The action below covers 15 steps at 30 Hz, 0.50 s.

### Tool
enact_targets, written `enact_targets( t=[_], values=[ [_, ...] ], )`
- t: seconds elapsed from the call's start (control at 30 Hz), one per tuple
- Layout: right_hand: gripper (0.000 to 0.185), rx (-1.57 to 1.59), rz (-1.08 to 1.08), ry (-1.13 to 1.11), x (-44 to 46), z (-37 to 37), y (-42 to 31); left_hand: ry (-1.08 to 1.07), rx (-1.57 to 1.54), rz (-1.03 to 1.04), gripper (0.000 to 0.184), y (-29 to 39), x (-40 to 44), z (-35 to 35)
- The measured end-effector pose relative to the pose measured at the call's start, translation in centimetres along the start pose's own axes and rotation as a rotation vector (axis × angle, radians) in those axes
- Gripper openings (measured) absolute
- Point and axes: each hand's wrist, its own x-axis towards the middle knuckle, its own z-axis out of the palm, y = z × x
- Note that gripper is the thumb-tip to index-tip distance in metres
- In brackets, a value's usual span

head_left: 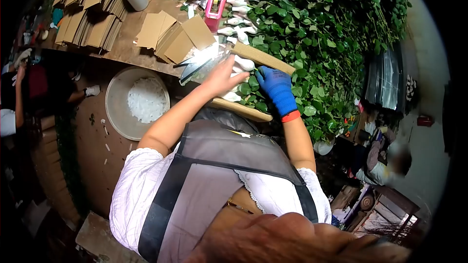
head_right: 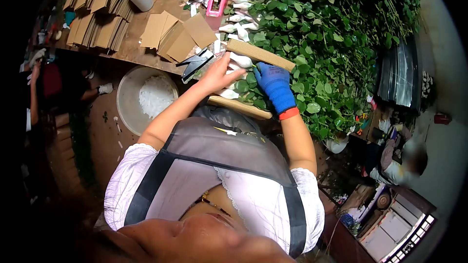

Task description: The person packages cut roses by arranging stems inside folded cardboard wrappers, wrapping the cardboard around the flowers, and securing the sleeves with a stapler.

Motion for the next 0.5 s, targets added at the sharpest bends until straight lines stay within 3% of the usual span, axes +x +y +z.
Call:
enact_targets(
  t=[0.1, 0.23, 0.3, 0.37, 0.4, 0.47, 0.5],
  values=[
    [0.025, -0.012, -0.032, 0.099, -0.4, 0.5, -0.1, 0.062, 0.11, -0.233, 0.034, 3.1, 0.9, -0.6],
    [0.024, 0.048, 0.022, 0.061, -0.1, 0.5, -0.2, 0.124, 0.08, -0.168, 0.028, 2.4, -0.3, -1.2],
    [0.024, 0.056, 0.028, 0.043, -0.2, 0.4, -0.4, 0.278, -0.165, -0.189, 0.027, 1.7, -1.1, -2.5],
    [0.026, 0.101, 0.028, 0.004, -0.3, 0.5, -0.1, 0.541, -0.402, -0.057, 0.02, 2.8, -1.0, -3.6],
    [0.027, 0.12, 0.027, -0.013, -0.3, 0.4, 0.1, 0.461, -0.23, -0.094, 0.018, 0.3, -1.8, -4.9],
    [0.03, 0.129, 0.014, 0.001, -0.9, -0.2, -0.1, 0.178, -0.181, -0.45, 0.018, -2.6, -2.1, -5.5],
    [0.031, 0.133, 0.005, 0.008, -0.9, -0.5, -0.3, 0.145, -0.238, -0.44, 0.019, -2.8, -1.7, -4.8]
  ],
)
